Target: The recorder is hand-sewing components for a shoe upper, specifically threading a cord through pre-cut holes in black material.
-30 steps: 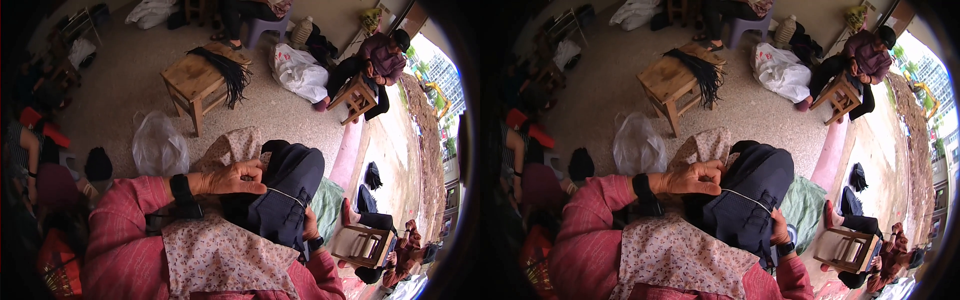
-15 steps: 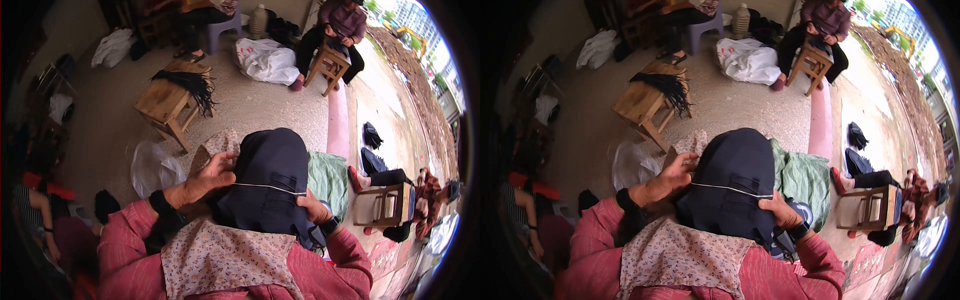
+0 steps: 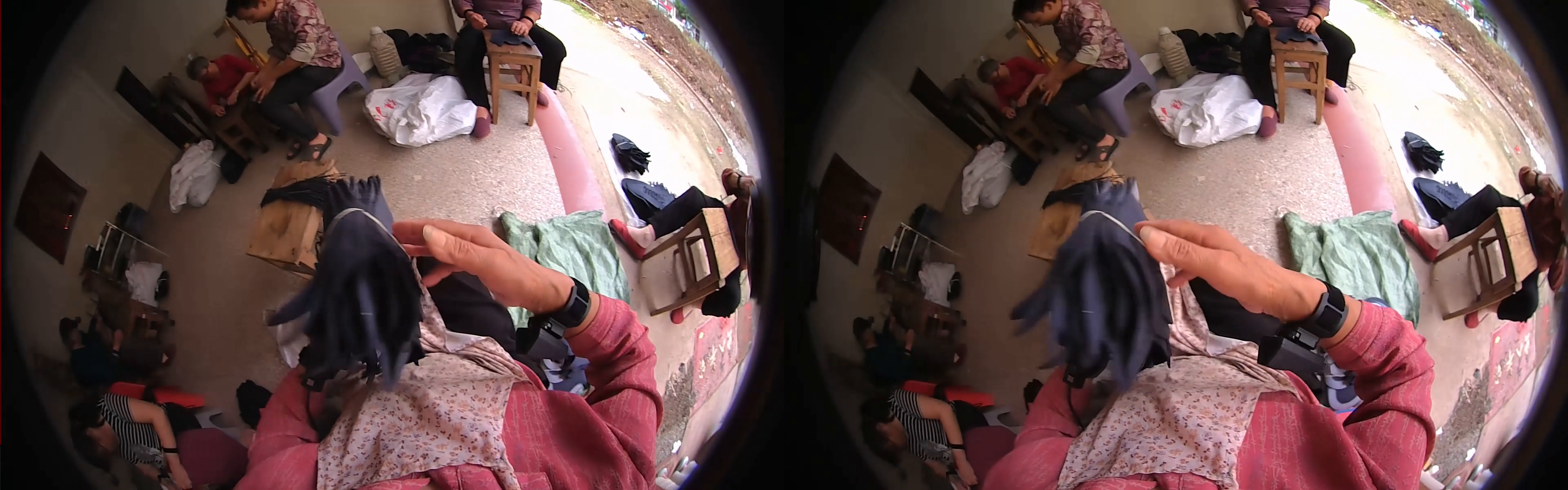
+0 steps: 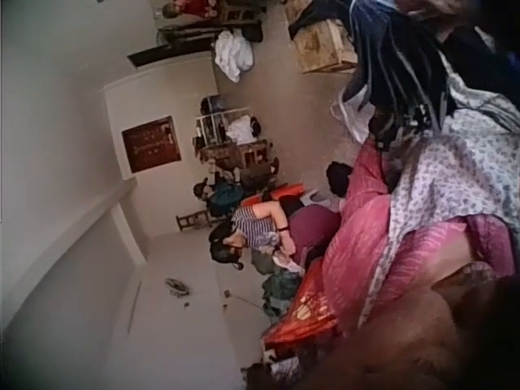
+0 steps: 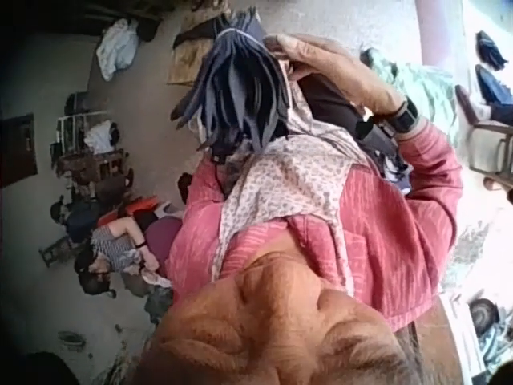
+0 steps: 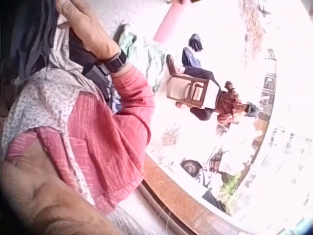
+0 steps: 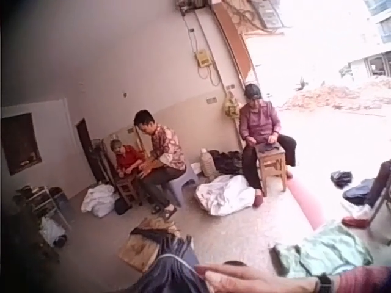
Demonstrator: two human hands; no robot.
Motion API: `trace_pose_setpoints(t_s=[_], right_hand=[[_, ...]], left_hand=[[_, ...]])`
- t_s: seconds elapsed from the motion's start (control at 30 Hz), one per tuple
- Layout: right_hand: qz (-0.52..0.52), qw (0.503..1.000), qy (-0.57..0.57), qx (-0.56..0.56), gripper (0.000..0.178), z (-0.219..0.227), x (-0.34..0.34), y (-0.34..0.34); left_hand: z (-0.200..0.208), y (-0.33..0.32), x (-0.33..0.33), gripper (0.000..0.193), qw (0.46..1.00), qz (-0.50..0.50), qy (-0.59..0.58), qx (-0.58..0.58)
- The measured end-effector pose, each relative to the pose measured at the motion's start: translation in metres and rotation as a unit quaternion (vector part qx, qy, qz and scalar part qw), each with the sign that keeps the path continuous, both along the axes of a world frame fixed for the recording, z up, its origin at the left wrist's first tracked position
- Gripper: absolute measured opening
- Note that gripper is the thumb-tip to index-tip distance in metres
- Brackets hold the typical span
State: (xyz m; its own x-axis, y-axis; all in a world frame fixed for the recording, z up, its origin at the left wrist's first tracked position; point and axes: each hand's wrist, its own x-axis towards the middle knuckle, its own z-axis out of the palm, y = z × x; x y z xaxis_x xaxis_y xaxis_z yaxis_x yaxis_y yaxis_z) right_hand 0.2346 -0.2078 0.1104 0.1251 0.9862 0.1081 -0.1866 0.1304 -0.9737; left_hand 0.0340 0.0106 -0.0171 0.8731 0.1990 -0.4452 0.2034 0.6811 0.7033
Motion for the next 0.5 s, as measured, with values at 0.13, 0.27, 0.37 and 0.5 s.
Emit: trace_pose_setpoints(t_s=[0.13,0.27,0.37,0.5], right_hand=[[0.043,0.992,-0.060,0.104,0.062,0.008,-0.026,0.023],[-0.003,0.983,-0.127,0.134,0.072,-0.005,-0.035,0.024],[0.015,0.991,-0.091,0.094,0.086,-0.002,-0.044,0.025],[0.009,0.990,-0.118,0.080,0.096,-0.011,-0.047,0.024]], left_hand=[[0.039,0.045,0.032,0.070,0.999,0.040,-0.001,0.035],[0.012,0.021,-0.044,0.069,0.998,0.043,-0.003,0.051],[0.016,0.019,-0.015,0.068,0.997,0.054,-0.013,0.056],[0.015,0.015,0.017,0.066,0.997,0.053,-0.028,0.050]])
